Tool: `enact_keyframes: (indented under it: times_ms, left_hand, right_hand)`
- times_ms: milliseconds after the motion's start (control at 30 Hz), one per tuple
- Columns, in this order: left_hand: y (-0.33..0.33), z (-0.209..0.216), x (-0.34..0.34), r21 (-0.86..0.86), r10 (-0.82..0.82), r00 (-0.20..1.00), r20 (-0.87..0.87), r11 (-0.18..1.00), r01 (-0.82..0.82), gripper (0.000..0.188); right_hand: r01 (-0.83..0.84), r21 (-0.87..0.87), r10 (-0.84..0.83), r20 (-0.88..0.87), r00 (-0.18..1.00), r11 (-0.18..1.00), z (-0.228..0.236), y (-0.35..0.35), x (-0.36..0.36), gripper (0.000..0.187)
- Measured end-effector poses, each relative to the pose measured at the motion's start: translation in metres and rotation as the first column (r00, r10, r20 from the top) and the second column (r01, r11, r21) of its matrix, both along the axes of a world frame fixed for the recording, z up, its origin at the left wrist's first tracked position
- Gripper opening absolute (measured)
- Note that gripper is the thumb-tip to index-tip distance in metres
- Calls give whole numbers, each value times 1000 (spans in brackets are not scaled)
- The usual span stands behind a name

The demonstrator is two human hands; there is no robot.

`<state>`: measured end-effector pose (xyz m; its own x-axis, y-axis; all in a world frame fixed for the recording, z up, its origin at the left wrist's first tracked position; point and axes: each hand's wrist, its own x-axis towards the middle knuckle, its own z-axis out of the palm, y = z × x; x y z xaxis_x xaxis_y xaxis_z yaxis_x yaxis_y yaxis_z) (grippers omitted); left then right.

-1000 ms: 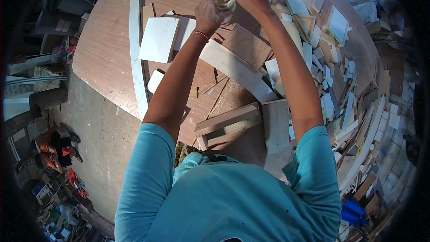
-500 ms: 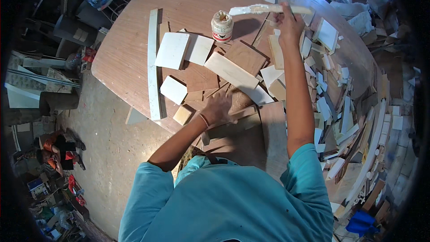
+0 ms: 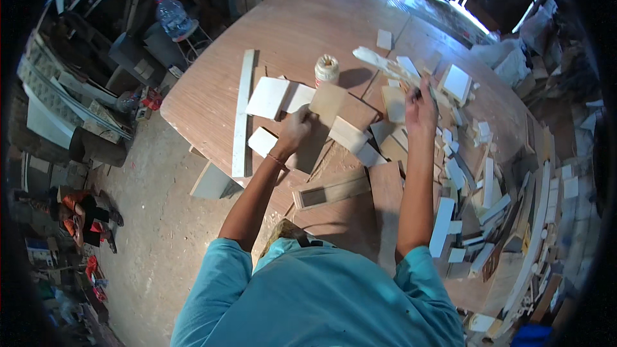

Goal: Applying glue and carefully assembling small wooden pieces into a rectangular structure.

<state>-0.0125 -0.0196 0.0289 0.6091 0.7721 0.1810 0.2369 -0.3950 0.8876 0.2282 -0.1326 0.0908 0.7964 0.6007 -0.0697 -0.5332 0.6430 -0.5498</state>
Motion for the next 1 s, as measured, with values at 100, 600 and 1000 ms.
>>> enact_keyframes:
  times_ms: [100,600,1000]
  left_hand:
    - [-24,53,-9,-750,251,925,285,659,52,26]
    - [-105,56,-34,-848,334,845,418,478,231,27]
    - [-127,62,-39,-846,272,885,377,491,209,32]
  right_hand:
    - [-46,11,47,-58,997,999,8,-28,-29,14]
    - [-116,-93,116,-2,993,989,-11,-67,-100,9]
    - [-33,-82,30,-35,999,996,-13,-53,-81,16]
